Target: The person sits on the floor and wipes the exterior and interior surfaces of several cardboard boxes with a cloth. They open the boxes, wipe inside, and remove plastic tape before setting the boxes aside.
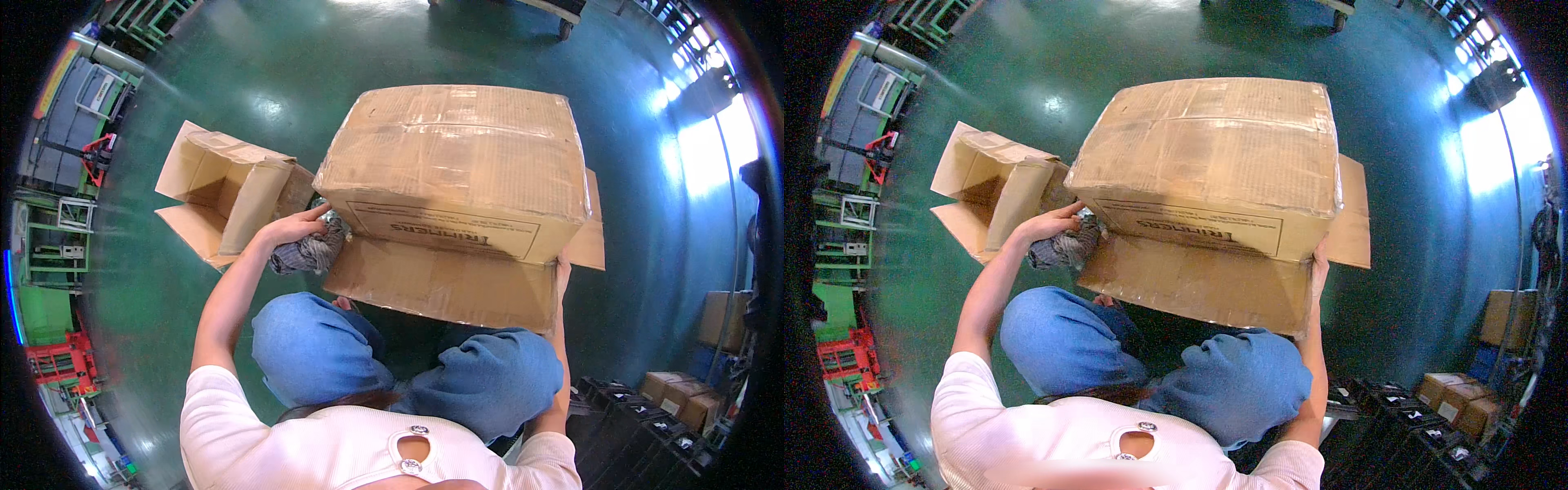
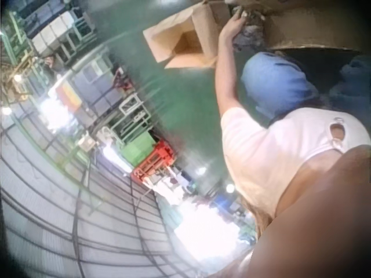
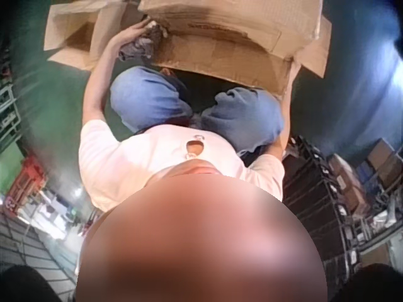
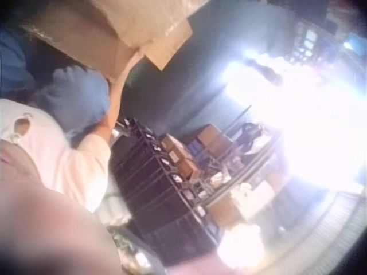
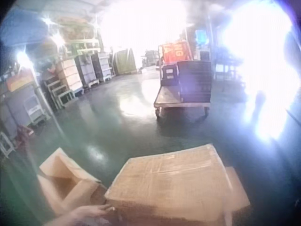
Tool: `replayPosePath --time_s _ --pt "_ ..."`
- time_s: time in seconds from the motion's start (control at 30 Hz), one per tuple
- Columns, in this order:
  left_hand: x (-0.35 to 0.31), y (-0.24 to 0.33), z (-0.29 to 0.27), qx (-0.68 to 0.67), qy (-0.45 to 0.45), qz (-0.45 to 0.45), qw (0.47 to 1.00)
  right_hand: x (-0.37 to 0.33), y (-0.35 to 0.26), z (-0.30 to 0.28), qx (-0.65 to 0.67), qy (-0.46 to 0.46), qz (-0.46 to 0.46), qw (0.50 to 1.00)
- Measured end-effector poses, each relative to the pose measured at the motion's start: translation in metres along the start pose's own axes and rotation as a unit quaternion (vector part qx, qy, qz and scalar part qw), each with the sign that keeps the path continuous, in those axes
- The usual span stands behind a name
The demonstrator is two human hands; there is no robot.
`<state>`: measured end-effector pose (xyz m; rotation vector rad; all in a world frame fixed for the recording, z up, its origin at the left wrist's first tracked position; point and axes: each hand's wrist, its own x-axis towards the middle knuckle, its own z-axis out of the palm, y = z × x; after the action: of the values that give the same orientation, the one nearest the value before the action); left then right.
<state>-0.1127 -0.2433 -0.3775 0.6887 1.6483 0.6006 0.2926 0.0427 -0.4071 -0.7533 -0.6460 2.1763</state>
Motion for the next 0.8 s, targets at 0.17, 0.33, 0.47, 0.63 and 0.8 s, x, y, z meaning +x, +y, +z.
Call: replayPosePath --time_s 0.17,0.33,0.47,0.63,0.8 --pt "0.004 0.011 0.001 0.069 -0.016 0.041 0.997 0.015 0.001 0.004 -0.036 0.011 0.035 0.999" --pt "-0.018 0.010 -0.007 -0.031 0.023 0.106 0.994 0.024 -0.023 -0.015 -0.060 0.017 -0.050 0.997" --pt "-0.055 -0.011 -0.007 -0.165 0.111 0.117 0.973 0.025 -0.105 -0.006 -0.219 0.007 -0.265 0.939" --pt "-0.065 -0.052 0.017 -0.371 0.131 0.102 0.914 0.064 -0.203 0.112 -0.399 -0.017 -0.379 0.835" --pt "-0.057 -0.082 0.045 -0.371 0.152 0.059 0.914 0.116 -0.121 0.235 -0.622 -0.065 -0.270 0.732"
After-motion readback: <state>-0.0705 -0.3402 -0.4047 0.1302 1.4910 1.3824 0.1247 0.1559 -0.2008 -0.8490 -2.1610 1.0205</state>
